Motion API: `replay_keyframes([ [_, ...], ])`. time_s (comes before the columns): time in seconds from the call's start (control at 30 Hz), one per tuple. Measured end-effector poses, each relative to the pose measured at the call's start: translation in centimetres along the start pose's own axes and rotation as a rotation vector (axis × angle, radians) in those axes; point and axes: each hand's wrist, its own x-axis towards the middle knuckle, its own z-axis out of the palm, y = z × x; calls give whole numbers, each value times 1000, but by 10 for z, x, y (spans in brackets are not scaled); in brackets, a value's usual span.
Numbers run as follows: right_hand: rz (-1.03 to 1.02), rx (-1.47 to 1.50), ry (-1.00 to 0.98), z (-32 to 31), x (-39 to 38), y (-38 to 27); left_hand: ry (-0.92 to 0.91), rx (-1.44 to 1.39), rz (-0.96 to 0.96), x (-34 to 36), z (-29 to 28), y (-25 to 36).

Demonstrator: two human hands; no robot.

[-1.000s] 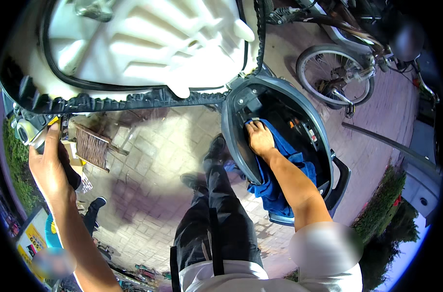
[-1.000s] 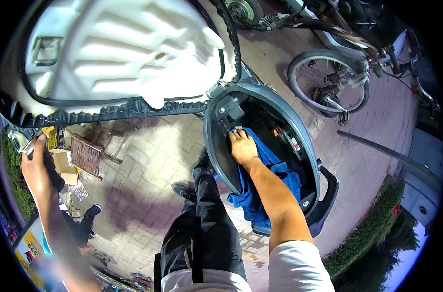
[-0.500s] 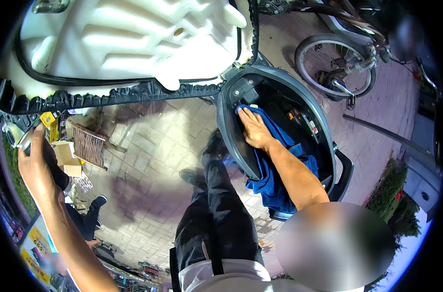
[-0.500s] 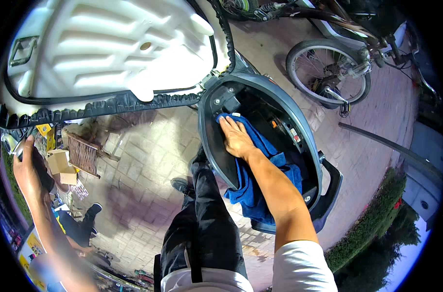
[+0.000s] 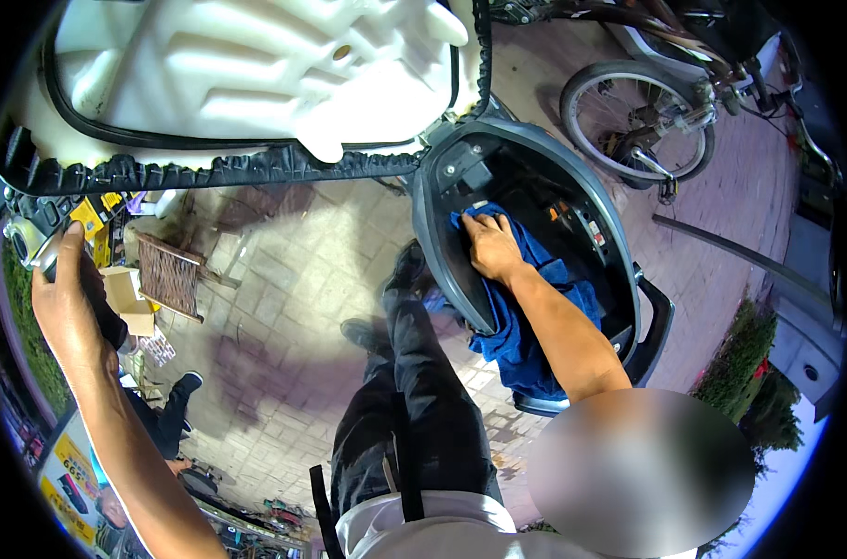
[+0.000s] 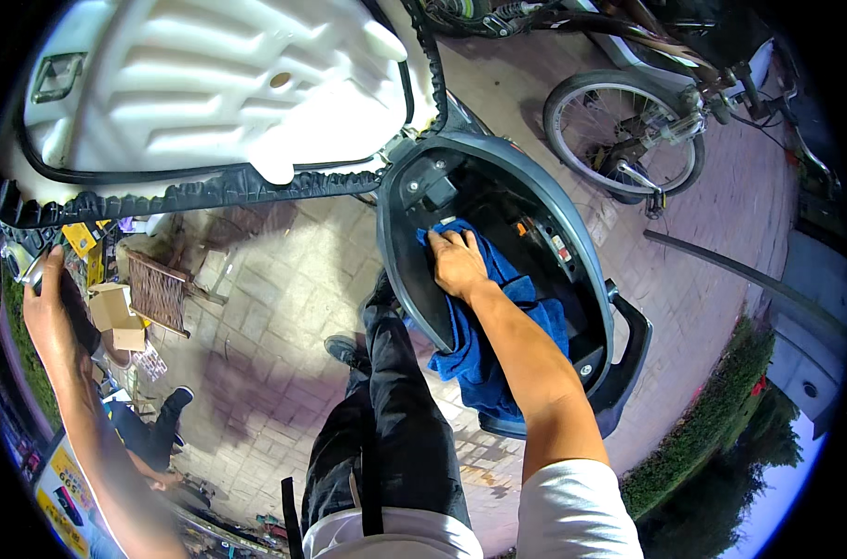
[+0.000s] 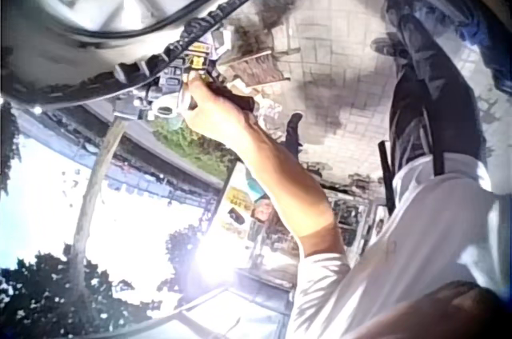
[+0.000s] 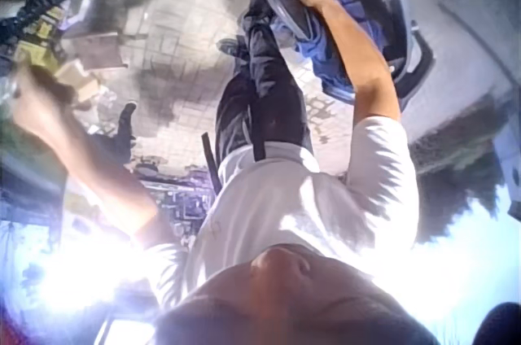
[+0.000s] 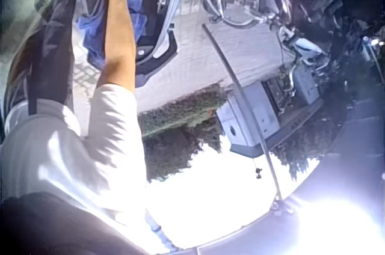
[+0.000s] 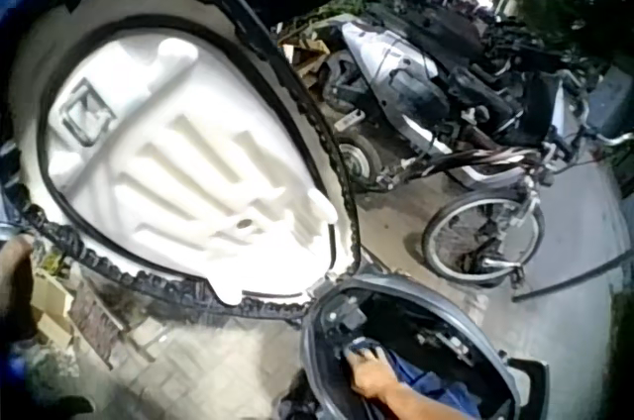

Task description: The person opens the seat of a scooter and wipes the interior storage compartment with a blue cloth. They then close the seat and wipe the exterior surface of the seat.

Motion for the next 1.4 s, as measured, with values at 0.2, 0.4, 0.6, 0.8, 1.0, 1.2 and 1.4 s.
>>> replay_keyframes([
  [0.2, -67, 33, 136, 22, 10, 15, -19, -53, -15, 4, -1, -2],
  [0.4, -15, -99, -91, -8, 8, -4, -20, 6, -36, 7, -5, -7],
  [0.6, 113, -2, 572, 17, 8, 14, -4, -61, -61, 3, -3, -7],
  [0.8, 204, -165, 677, 25, 37, 12, -74, -32, -32, 1, -8, -3],
  [1.0, -17, -106, 567, 39, 28, 10, 41, -101, 35, -5, 4, -2],
  [1.2, -97, 36, 1, 23, 4, 21, -73, -30, -40, 7, -10, -7],
  [1.4, 91, 604, -62, 15, -3, 10, 6, 9, -44, -5, -3, -4],
])
